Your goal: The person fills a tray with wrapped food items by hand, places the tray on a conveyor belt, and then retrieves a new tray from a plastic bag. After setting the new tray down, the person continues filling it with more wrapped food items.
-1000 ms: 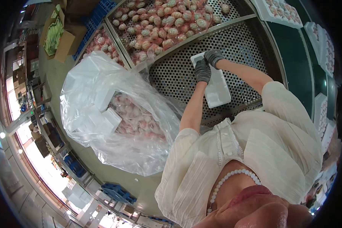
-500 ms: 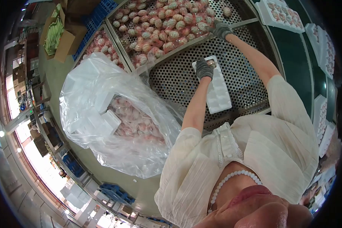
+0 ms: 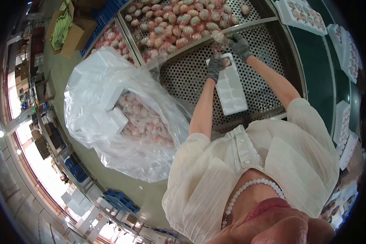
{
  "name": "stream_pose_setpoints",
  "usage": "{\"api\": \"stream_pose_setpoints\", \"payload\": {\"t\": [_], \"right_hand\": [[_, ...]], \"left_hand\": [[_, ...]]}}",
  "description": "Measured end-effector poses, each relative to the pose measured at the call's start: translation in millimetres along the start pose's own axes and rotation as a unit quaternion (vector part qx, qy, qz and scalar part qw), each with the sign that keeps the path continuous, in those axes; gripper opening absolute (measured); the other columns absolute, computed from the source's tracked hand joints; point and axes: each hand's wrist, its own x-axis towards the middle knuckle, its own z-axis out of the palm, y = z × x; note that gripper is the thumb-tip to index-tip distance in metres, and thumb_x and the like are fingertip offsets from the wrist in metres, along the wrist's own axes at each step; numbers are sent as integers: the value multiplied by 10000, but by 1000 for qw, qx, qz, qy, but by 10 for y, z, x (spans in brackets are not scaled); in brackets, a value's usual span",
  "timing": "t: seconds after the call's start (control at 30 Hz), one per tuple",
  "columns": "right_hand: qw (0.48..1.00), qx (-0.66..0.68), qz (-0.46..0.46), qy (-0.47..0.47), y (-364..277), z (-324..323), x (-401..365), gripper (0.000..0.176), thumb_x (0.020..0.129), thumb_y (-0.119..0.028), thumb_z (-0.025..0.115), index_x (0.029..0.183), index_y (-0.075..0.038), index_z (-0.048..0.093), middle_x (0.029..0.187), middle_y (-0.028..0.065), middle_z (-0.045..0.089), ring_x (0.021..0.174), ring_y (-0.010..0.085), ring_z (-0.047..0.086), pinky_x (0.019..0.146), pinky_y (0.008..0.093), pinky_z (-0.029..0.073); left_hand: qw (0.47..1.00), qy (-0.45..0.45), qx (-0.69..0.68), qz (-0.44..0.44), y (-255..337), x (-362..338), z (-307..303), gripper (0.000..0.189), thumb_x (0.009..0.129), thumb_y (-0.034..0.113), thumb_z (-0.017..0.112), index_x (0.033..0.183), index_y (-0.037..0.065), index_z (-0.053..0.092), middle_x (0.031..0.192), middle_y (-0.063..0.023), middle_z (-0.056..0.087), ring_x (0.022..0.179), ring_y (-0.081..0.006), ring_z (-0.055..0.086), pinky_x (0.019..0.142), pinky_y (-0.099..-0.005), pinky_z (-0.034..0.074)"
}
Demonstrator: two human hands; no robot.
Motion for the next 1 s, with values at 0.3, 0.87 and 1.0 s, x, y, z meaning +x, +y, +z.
{"api": "stream_pose_setpoints", "payload": {"t": [0.3,0.87,1.0], "right_hand": [[952,146,256,-86,-418,59,-916,319,693,-214,615,927,-47,476,772,35,535,634,87,485,525,230,420],[898,-336,-79,-272,-597,323,-647,377,607,-210,627,908,-35,480,832,185,500,756,324,520,644,377,438],[882,-356,-111,-289,-881,308,-629,311,647,-223,589,881,-33,509,856,178,521,733,330,524,642,379,437]], "left_hand": [[917,189,-311,-166,1297,-916,-103,175,759,47,478,931,38,505,715,-63,552,492,-110,508,430,-220,433],[930,197,310,-14,1101,-1063,-11,325,720,91,457,1033,2,460,1008,-165,478,924,-280,442,809,-327,343],[857,162,485,-67,971,-1114,40,439,748,85,417,1169,8,320,1082,-198,417,1000,-304,387,869,-330,298]]}}
